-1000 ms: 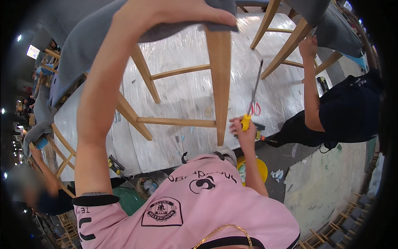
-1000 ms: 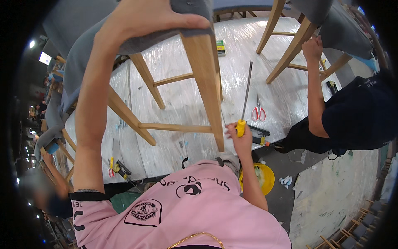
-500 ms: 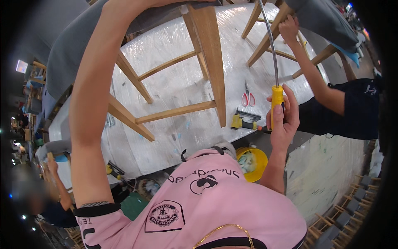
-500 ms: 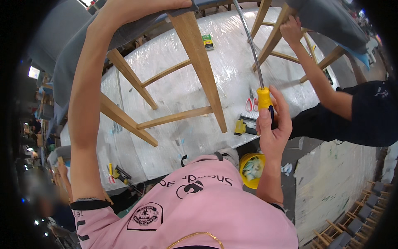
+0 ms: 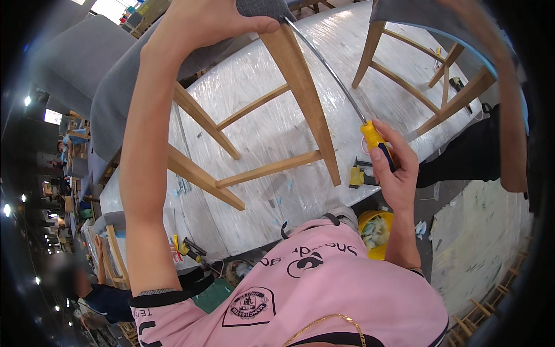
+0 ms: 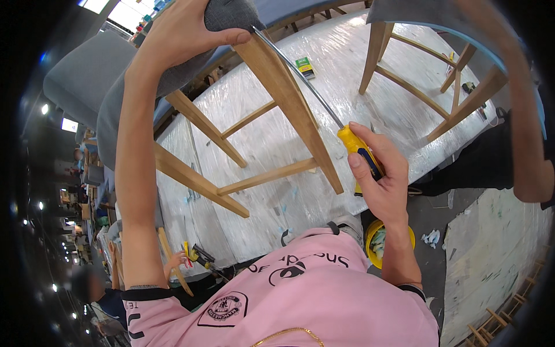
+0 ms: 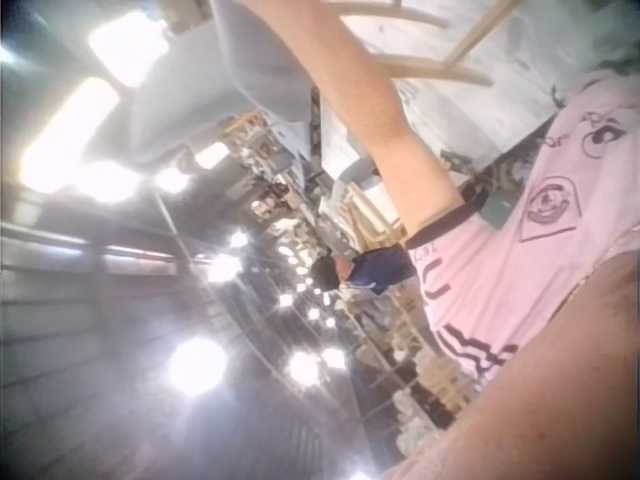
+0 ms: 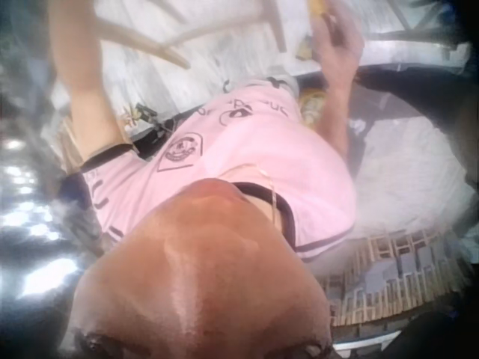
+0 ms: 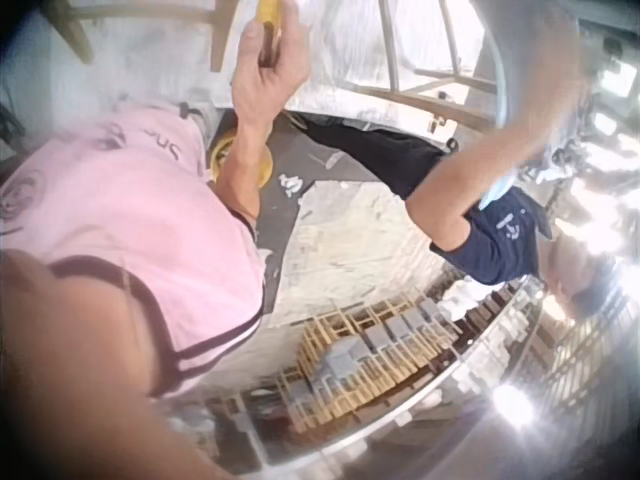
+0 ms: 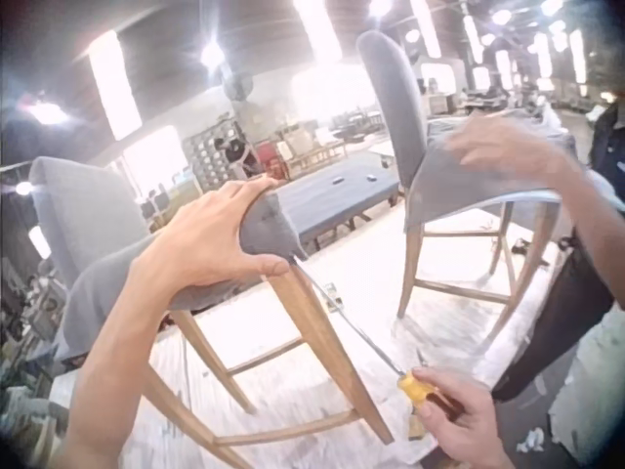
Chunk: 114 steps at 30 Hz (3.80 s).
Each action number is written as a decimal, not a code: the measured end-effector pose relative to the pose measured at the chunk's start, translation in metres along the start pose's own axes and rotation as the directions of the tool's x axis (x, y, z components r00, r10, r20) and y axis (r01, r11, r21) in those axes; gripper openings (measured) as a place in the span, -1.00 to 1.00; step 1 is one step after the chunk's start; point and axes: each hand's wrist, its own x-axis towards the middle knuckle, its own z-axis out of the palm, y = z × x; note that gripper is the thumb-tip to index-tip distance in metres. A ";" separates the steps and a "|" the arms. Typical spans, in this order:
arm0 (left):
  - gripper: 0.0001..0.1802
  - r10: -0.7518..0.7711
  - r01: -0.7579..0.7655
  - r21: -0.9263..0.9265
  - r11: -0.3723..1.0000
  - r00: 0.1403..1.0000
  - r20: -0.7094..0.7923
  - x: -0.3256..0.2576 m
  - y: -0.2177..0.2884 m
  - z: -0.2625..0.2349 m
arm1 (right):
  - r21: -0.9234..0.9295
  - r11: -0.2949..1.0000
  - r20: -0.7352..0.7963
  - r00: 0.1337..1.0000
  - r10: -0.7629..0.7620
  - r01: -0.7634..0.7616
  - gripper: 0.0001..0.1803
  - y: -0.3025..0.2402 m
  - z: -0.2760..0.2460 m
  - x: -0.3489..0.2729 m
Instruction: The person staples gray fabric to the underside of a wooden chair seat using a pneumatic staple gun, trims excess fabric with scissors, and tucks edges with a screwdriver. The process is repeated on multiple chairs in a workshop setting.
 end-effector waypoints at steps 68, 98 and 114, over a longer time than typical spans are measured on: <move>-0.26 0.107 -0.026 -0.430 0.903 0.981 0.165 0.034 -0.024 -0.003 | 0.183 0.968 0.012 0.985 0.175 -0.174 -0.46 0.045 0.026 -0.033; -0.32 0.197 -0.108 -0.394 0.913 0.961 0.193 0.041 -0.045 0.005 | 0.084 0.996 -0.043 0.999 0.020 -0.016 -0.58 0.028 0.034 -0.021; -0.33 0.180 -0.046 -0.520 0.853 0.961 0.210 0.031 -0.030 0.004 | 0.141 0.932 -0.113 0.941 -0.319 0.333 -0.63 0.124 0.074 0.023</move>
